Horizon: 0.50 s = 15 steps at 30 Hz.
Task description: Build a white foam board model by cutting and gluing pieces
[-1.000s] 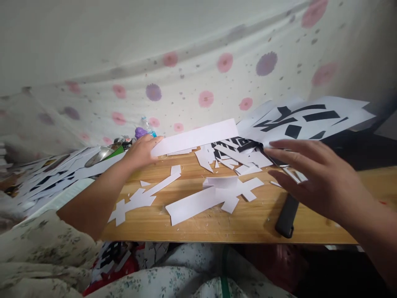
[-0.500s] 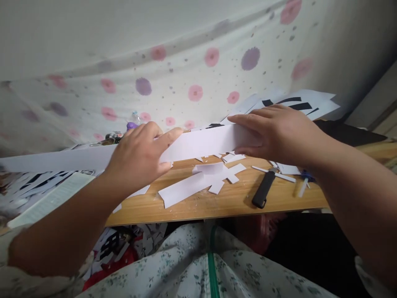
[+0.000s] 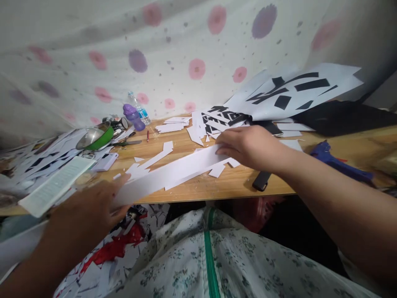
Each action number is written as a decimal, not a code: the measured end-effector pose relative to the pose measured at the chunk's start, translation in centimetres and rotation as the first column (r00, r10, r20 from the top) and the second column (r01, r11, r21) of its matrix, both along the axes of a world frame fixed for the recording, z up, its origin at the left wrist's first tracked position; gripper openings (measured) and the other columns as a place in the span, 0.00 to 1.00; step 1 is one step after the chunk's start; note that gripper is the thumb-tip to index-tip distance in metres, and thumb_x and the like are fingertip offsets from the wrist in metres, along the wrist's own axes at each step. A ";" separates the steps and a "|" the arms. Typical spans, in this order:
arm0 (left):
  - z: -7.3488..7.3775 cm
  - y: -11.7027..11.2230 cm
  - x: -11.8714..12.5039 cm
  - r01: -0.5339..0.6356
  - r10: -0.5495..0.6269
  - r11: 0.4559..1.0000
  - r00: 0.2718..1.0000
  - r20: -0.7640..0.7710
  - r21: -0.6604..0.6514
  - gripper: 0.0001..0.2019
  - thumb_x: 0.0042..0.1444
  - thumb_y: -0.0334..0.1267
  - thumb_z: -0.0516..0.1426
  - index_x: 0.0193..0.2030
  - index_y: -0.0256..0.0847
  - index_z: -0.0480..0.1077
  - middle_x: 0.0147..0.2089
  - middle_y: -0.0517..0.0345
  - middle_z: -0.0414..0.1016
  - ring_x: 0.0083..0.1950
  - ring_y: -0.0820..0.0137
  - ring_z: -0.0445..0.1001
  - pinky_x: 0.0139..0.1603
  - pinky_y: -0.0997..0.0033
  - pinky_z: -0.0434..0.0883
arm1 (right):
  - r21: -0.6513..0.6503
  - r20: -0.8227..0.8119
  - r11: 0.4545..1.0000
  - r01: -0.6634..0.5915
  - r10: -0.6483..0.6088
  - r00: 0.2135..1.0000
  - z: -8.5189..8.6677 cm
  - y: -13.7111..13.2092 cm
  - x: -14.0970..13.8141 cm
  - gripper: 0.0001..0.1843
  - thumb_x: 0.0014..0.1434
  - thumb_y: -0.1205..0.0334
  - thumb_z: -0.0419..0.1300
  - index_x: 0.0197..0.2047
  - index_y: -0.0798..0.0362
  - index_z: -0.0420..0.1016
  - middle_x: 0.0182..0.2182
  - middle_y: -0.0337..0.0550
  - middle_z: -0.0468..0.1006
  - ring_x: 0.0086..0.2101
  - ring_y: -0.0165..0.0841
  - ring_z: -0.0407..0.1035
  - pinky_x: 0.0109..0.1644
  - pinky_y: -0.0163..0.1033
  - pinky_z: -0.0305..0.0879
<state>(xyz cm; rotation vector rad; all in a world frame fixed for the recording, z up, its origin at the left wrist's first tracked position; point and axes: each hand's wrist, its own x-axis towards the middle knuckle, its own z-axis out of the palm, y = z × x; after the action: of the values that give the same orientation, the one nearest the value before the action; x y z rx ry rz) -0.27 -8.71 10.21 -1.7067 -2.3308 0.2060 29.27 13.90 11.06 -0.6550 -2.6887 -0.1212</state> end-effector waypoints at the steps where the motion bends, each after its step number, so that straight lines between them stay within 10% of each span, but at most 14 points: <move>1: -1.1 -0.4 -0.1 -0.017 0.017 1.000 1.000 -0.016 -0.013 0.28 0.53 0.52 0.50 0.62 0.53 0.59 0.48 0.55 0.75 0.45 0.54 0.73 0.42 0.57 0.69 | -0.002 0.019 1.000 -0.022 0.022 1.000 -0.7 -0.2 -0.8 0.09 0.61 0.60 0.54 0.39 0.54 0.73 0.33 0.44 0.77 0.31 0.35 0.70 0.33 0.36 0.56; 6: -4.8 -0.2 -0.8 -0.035 0.030 0.995 0.998 -0.054 -0.097 0.23 0.57 0.44 0.48 0.56 0.37 0.66 0.44 0.45 0.76 0.45 0.53 0.74 0.44 0.57 0.68 | -0.027 0.076 0.999 -0.026 0.028 0.997 -3.5 0.0 -2.9 0.10 0.62 0.63 0.52 0.39 0.55 0.73 0.34 0.45 0.77 0.32 0.35 0.70 0.33 0.36 0.57; 15: -8.8 1.4 -3.2 0.147 -0.143 0.987 0.988 0.066 -0.062 0.18 0.60 0.44 0.48 0.51 0.39 0.69 0.44 0.46 0.77 0.46 0.55 0.74 0.46 0.59 0.68 | -0.163 0.033 0.986 0.025 -0.020 0.999 -6.3 2.7 -2.1 0.12 0.62 0.65 0.51 0.39 0.55 0.76 0.34 0.47 0.79 0.35 0.36 0.72 0.39 0.38 0.64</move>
<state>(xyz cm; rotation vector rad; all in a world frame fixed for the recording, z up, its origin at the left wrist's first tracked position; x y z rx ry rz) -3.50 -7.28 1.46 -1.9313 -2.2531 0.2093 27.20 16.58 4.75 -0.7371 -2.7422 0.0849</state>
